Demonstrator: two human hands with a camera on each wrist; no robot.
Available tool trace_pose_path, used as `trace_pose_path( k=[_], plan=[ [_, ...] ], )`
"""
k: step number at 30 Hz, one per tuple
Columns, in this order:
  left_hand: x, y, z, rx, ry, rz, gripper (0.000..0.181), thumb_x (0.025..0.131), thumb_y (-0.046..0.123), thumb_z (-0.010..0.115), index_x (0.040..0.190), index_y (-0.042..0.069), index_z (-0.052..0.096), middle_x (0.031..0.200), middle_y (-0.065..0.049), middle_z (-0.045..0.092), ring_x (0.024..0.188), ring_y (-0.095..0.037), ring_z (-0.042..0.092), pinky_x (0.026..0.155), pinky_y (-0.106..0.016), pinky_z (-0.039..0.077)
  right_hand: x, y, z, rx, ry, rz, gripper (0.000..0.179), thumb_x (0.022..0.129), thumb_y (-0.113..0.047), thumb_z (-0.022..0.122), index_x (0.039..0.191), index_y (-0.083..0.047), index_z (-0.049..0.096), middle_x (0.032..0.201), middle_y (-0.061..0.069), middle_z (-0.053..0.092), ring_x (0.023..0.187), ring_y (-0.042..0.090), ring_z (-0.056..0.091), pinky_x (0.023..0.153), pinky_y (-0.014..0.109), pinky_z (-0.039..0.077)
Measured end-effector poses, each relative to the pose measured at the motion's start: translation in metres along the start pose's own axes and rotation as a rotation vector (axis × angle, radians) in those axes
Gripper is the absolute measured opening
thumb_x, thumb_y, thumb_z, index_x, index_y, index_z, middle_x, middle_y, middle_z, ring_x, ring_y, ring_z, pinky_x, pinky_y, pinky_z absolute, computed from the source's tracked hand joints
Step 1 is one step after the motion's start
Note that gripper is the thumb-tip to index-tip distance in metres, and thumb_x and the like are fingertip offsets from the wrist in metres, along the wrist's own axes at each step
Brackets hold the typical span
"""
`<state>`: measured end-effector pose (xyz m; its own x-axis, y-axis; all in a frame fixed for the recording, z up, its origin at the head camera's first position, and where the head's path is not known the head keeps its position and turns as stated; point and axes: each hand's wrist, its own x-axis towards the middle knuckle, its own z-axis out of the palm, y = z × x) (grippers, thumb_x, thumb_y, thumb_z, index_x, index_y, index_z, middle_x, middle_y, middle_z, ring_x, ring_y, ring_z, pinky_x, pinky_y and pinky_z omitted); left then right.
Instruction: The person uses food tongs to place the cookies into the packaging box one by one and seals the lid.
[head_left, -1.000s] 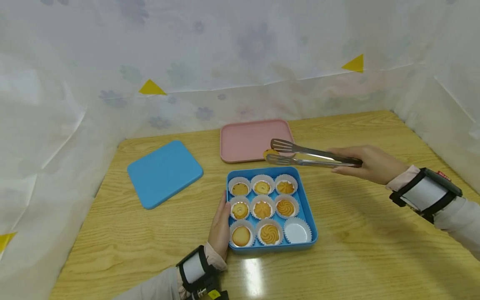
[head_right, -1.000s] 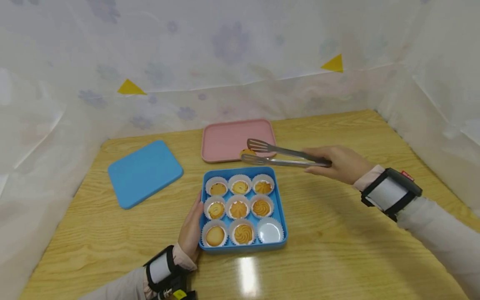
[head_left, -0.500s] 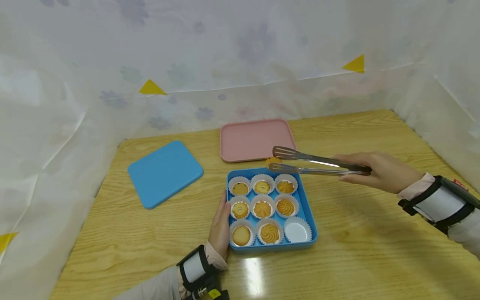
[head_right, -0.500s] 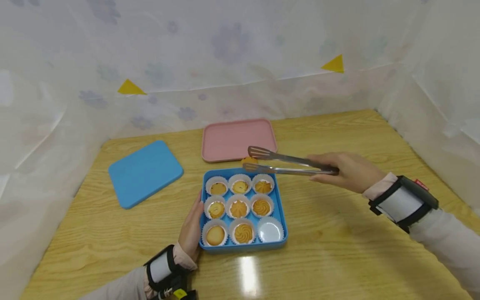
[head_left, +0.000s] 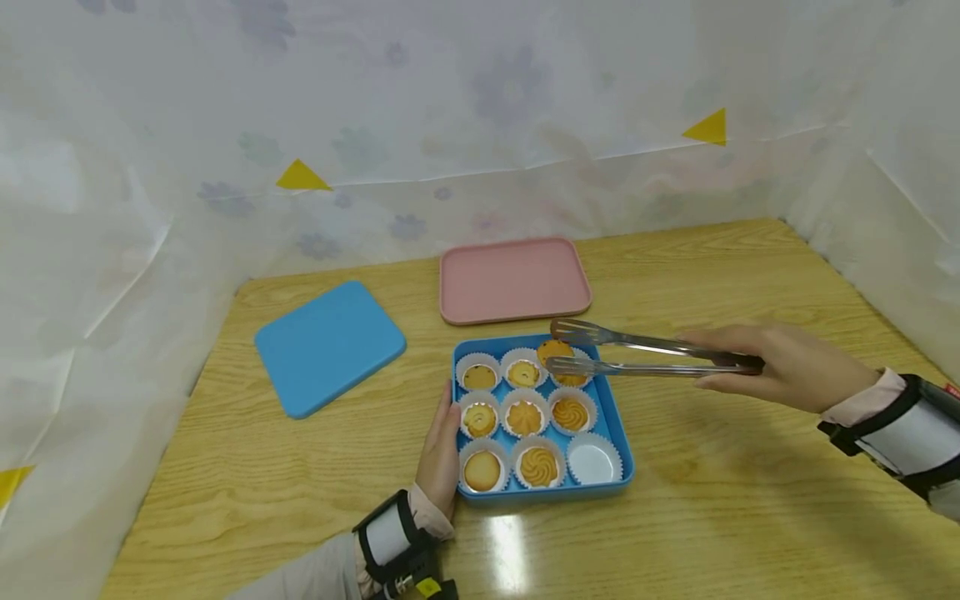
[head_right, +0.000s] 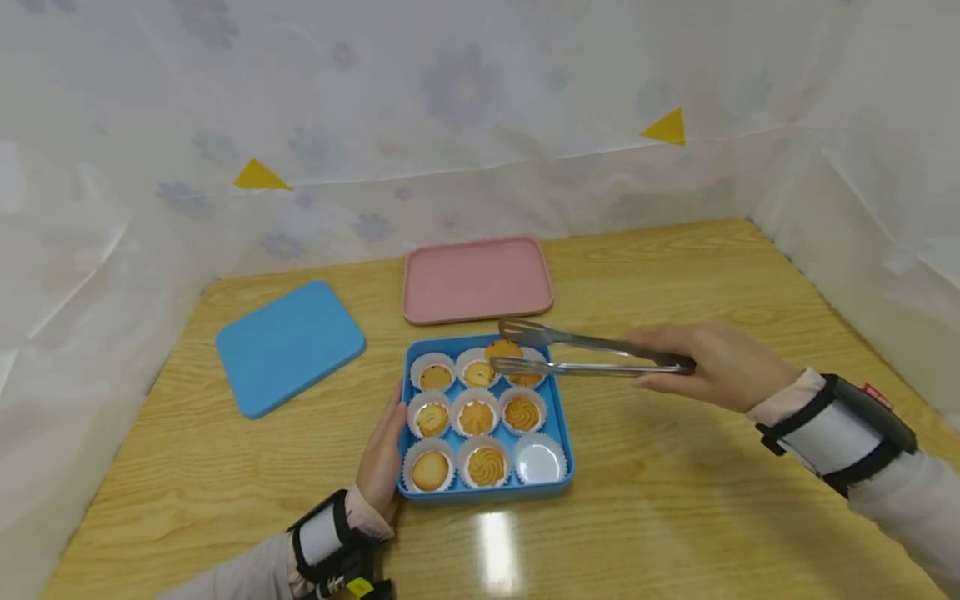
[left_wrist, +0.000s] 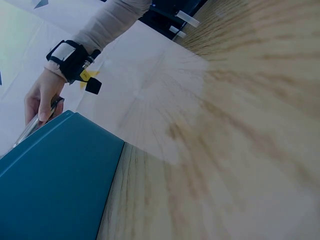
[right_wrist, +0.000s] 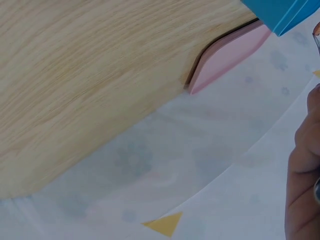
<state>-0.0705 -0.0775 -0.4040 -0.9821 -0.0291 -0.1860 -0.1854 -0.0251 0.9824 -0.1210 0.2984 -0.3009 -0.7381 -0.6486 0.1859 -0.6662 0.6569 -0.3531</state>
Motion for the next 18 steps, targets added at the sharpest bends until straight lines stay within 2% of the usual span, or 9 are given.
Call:
trace_pose_path(
  k=[7, 11, 15, 18],
  plan=[
    [0.0, 0.0, -0.001, 0.004, 0.005, 0.001, 0.053, 0.107, 0.027, 0.029, 0.156, 0.013, 0.018, 0.162, -0.009, 0.017, 0.149, -0.032, 0.008, 0.119, -0.056, 0.007, -0.012, -0.004, 0.001, -0.019, -0.02, 0.043, 0.046, 0.084, -0.014, 0.074, 0.127, -0.006, 0.063, 0.082, -0.02, 0.057, 0.053, -0.008, 0.035, 0.047, 0.015, 0.036],
    [0.0, 0.0, -0.001, 0.011, 0.0, 0.0, 0.053, 0.107, 0.028, 0.029, 0.156, 0.013, 0.018, 0.162, -0.009, 0.016, 0.149, -0.031, 0.008, 0.119, -0.056, 0.007, -0.018, -0.003, 0.001, -0.025, -0.039, 0.06, 0.044, 0.085, -0.014, 0.074, 0.127, -0.007, 0.064, 0.095, -0.013, 0.066, 0.056, -0.009, 0.038, 0.048, 0.016, 0.037],
    [0.0, 0.0, -0.001, 0.012, -0.005, -0.001, 0.053, 0.107, 0.028, 0.029, 0.156, 0.013, 0.017, 0.162, -0.009, 0.015, 0.149, -0.032, 0.007, 0.119, -0.057, 0.006, -0.025, -0.003, 0.0, -0.044, -0.049, 0.038, 0.045, 0.084, -0.014, 0.074, 0.127, -0.007, 0.063, 0.099, -0.011, 0.068, 0.059, -0.01, 0.041, 0.05, 0.014, 0.036],
    [0.0, 0.0, -0.001, 0.013, -0.005, -0.003, 0.053, 0.107, 0.028, 0.029, 0.156, 0.013, 0.017, 0.162, -0.009, 0.015, 0.149, -0.032, 0.007, 0.119, -0.057, 0.006, -0.031, -0.003, -0.001, -0.042, -0.05, -0.004, 0.045, 0.083, -0.012, 0.075, 0.126, -0.007, 0.064, 0.089, -0.021, 0.062, 0.057, -0.011, 0.039, 0.05, 0.011, 0.034]
  ],
)
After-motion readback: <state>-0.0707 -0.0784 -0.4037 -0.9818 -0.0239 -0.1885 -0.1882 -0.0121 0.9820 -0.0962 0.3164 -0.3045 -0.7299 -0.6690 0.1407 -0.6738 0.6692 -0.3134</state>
